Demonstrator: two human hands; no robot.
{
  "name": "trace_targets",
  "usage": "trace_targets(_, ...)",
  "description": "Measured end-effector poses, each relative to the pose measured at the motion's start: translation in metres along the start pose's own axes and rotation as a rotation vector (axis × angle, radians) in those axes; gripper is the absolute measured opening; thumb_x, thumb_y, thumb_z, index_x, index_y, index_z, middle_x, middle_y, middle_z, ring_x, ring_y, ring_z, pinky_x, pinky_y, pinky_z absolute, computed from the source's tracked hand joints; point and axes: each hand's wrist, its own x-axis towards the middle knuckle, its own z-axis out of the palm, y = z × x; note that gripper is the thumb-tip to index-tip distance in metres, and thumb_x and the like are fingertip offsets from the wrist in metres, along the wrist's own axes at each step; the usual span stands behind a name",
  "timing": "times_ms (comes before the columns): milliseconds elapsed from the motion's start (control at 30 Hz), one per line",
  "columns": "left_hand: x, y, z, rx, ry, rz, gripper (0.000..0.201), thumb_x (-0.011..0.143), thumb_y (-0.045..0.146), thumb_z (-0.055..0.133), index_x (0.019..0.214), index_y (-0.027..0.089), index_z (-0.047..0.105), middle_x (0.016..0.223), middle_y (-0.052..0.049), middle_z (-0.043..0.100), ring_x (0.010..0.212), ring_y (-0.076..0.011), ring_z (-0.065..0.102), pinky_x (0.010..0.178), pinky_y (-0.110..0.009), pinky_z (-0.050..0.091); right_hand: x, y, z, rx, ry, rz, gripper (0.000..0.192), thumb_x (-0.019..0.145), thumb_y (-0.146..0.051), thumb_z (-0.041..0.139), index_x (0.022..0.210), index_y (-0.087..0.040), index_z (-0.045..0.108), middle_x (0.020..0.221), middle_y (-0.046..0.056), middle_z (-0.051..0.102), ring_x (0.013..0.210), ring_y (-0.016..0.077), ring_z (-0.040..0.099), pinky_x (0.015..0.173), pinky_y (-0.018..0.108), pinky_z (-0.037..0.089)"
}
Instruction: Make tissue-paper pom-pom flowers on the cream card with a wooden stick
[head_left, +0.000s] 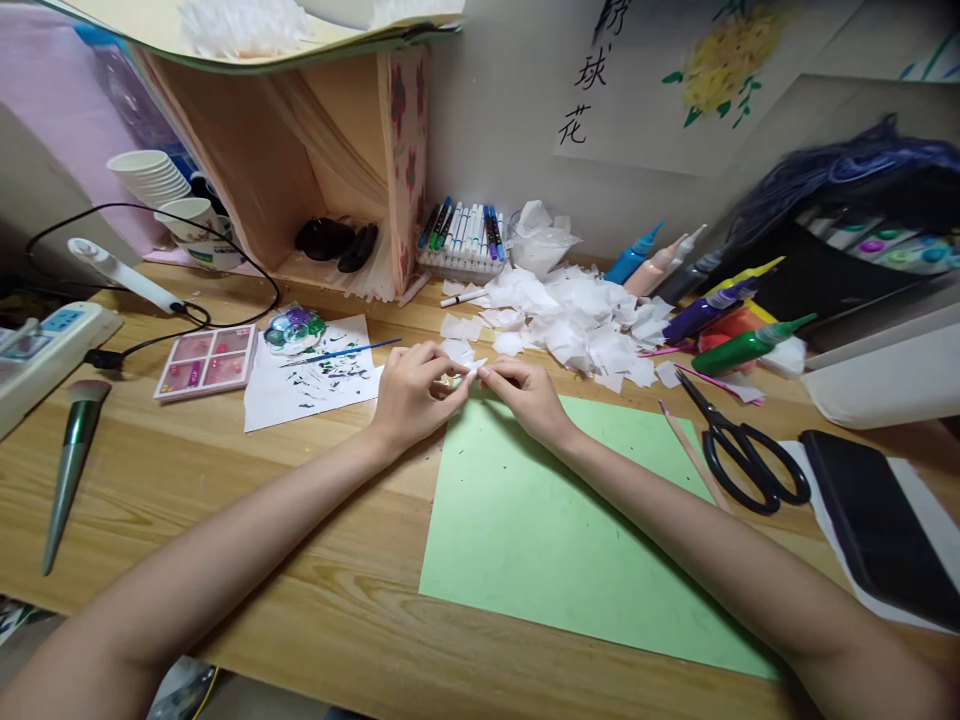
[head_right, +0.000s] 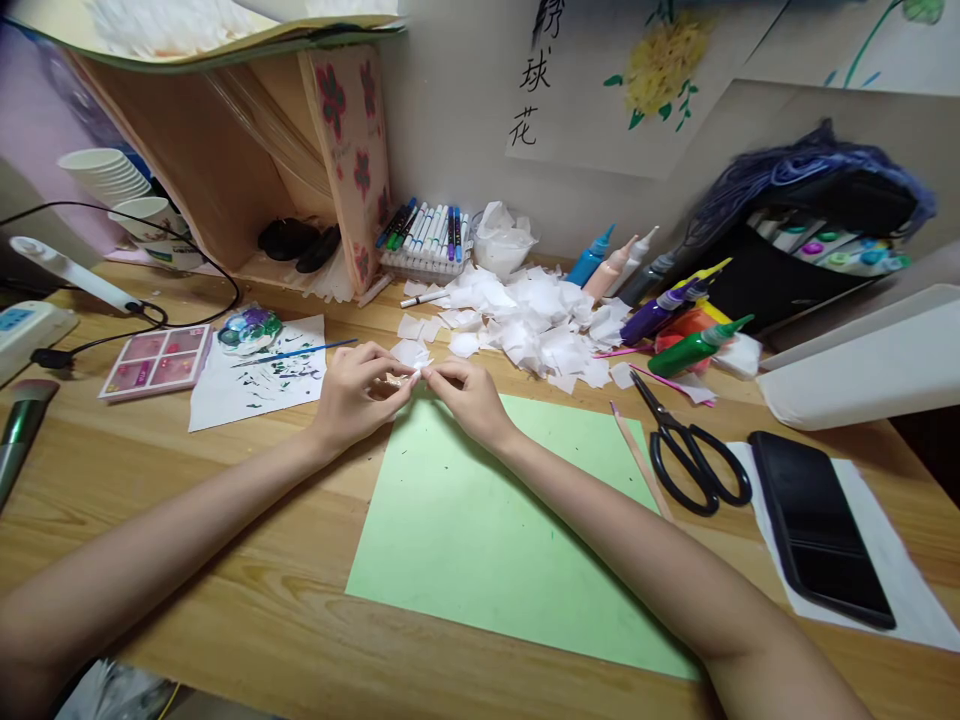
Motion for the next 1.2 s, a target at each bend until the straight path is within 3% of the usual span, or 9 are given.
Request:
trace_targets(633, 0.0005, -0.0002, -0.0004, 0.001, -0.014, -0.041, 0.013, 0.079, 0.028, 0.062, 0.069, 0.02, 0.065, 0.07, 0.002, 0.06, 0.063, -0.0124, 0.053, 0.068, -0.031, 0.035, -0.001, -0.0022, 0.0017, -0.051, -0.026, 0.007, 0.017, 0.08, -0.032, 0.062, 0.079, -0.019, 0.073, 0.079, 0.004, 0.065, 0.076, 0.0155, 0.057, 0.071, 0.029, 0.042)
trace_targets(800, 0.0006, 0.0009, -0.0004, -0.012, -0.036, -0.052, 0.013, 0.079, 0.032, 0.063, 0.074, 0.02, 0.066, 0.073, 0.001, 0.061, 0.064, -0.0129, 0.054, 0.069, -0.031, 0.036, -0.0012, -0.0033, 0.0015, -0.038, -0.017, 0.02, 0.02, 0.082, -0.033, 0.06, 0.076, -0.018, 0.072, 0.079, 0.004, 0.065, 0.077, 0.0158, 0.057, 0.071, 0.029, 0.042)
trace_targets(1200, 0.0019, -0.0001, -0.0001, -0.075, -0.018, -0.074, 0.011, 0.078, 0.023, 0.063, 0.068, 0.018, 0.061, 0.07, 0.002, 0.058, 0.059, -0.0111, 0.051, 0.066, -0.03, 0.037, -0.0003, -0.0015, 0.0026, -0.055, -0.001, 0.04, 0.017, 0.081, -0.031, 0.059, 0.079, -0.017, 0.069, 0.083, 0.004, 0.067, 0.077, 0.0147, 0.057, 0.071, 0.029, 0.042)
